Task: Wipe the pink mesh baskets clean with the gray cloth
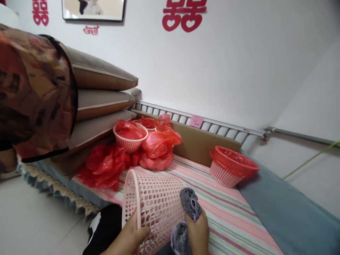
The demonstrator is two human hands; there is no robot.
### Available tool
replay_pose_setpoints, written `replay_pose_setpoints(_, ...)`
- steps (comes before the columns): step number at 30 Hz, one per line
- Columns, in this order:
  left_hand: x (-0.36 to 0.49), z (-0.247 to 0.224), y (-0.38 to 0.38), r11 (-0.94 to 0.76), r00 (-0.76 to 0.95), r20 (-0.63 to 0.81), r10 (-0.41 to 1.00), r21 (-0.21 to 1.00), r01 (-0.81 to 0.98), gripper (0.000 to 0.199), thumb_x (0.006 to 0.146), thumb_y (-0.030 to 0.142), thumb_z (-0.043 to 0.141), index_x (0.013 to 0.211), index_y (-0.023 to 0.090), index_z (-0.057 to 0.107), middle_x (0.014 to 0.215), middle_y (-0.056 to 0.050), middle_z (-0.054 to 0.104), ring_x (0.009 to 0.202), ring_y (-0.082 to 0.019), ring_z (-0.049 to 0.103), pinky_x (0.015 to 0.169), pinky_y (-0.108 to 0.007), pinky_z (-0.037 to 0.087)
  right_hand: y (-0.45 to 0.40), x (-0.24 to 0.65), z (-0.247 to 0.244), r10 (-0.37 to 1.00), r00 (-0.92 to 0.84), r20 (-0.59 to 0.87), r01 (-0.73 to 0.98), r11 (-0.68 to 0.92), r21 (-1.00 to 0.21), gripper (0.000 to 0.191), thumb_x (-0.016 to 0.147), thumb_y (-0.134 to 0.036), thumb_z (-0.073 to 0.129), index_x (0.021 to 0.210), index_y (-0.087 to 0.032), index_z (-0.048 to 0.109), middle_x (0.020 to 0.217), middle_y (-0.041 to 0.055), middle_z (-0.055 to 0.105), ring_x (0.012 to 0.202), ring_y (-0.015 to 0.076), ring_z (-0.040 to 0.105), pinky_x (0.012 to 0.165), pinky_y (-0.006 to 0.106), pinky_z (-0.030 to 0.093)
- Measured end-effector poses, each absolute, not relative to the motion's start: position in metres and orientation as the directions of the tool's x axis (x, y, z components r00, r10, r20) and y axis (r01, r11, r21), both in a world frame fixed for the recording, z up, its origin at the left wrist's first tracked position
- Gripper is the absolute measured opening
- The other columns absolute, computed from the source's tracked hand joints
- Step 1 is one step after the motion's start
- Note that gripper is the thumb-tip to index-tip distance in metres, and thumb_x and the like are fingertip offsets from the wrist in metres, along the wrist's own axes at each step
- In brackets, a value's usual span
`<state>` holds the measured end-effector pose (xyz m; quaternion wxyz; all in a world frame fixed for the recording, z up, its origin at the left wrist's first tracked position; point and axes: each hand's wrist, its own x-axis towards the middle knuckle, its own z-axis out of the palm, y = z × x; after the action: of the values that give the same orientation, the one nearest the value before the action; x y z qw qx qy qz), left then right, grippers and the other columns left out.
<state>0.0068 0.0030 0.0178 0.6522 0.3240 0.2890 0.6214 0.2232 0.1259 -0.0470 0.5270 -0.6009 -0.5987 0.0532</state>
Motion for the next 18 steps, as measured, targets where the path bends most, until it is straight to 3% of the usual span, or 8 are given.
replay_pose_setpoints(5,0.007,-0.015,0.01,-0.005,0.128,0.108,0.986,0.782,-0.623,0.073,0.063,0.027,0.075,0.129,0.019,0.047,0.124,-0.013,0.061,0.121,-0.032,0.049,0.103,-0.047,0.036,0.118,0.192,-0.033,0.766,0.234,0.599,0.687,0.305,-0.659,0.037,0.067,-0.03,0.052,0.098,-0.012,0.061,0.096,0.0136,0.064,0.092,0.0292,0.06,0.082,0.04,0.048)
replay_pose_setpoints(8,0.003,-0.022,0.017,-0.049,0.151,0.163,0.975,0.822,-0.568,0.066,0.066,0.03,0.075,0.126,0.02,0.05,0.12,-0.012,0.064,0.118,-0.032,0.052,0.103,-0.048,0.035,0.095,0.147,-0.015,0.739,0.047,0.672,0.696,0.459,-0.553,0.044,0.065,-0.018,0.052,0.108,-0.013,0.059,0.106,0.0131,0.062,0.101,0.0274,0.058,0.089,0.039,0.046)
replay_pose_setpoints(10,0.001,-0.024,0.019,-0.095,0.1,0.168,0.981,0.858,-0.505,0.06,0.066,0.033,0.076,0.121,0.021,0.055,0.114,-0.009,0.067,0.118,-0.033,0.051,0.106,-0.048,0.032,0.075,0.116,-0.003,0.704,-0.15,0.694,0.652,0.598,-0.466,0.053,0.061,-0.009,0.052,0.112,-0.02,0.058,0.113,0.0088,0.059,0.106,0.0242,0.055,0.092,0.036,0.045)
replay_pose_setpoints(12,-0.001,-0.025,0.021,-0.109,0.042,0.144,0.989,0.884,-0.455,0.058,0.064,0.037,0.077,0.117,0.022,0.058,0.106,-0.008,0.07,0.119,-0.034,0.05,0.108,-0.048,0.028,0.058,0.092,0.008,0.677,-0.236,0.697,0.613,0.66,-0.434,0.059,0.058,-0.006,0.054,0.114,-0.024,0.058,0.117,0.0065,0.057,0.109,0.0237,0.054,0.093,0.035,0.045)
replay_pose_setpoints(16,-0.01,-0.034,0.025,-0.154,-0.034,0.154,0.988,0.901,-0.405,0.057,0.065,0.043,0.075,0.115,0.019,0.06,0.106,-0.01,0.07,0.125,-0.033,0.044,0.112,-0.045,0.019,0.056,0.077,0.019,0.675,-0.311,0.67,0.591,0.689,-0.42,0.062,0.056,-0.003,0.053,0.114,-0.024,0.058,0.114,0.0062,0.057,0.106,0.0224,0.055,0.092,0.034,0.045)
replay_pose_setpoints(18,-0.015,-0.043,0.028,-0.135,0.018,0.156,0.988,0.902,-0.41,0.056,0.065,0.044,0.074,0.114,0.019,0.061,0.114,-0.011,0.067,0.128,-0.033,0.041,0.113,-0.044,0.019,0.072,0.087,0.018,0.67,-0.307,0.676,0.626,0.677,-0.387,0.062,0.057,-0.003,0.052,0.115,-0.023,0.057,0.115,0.0069,0.056,0.107,0.0227,0.053,0.093,0.035,0.044)
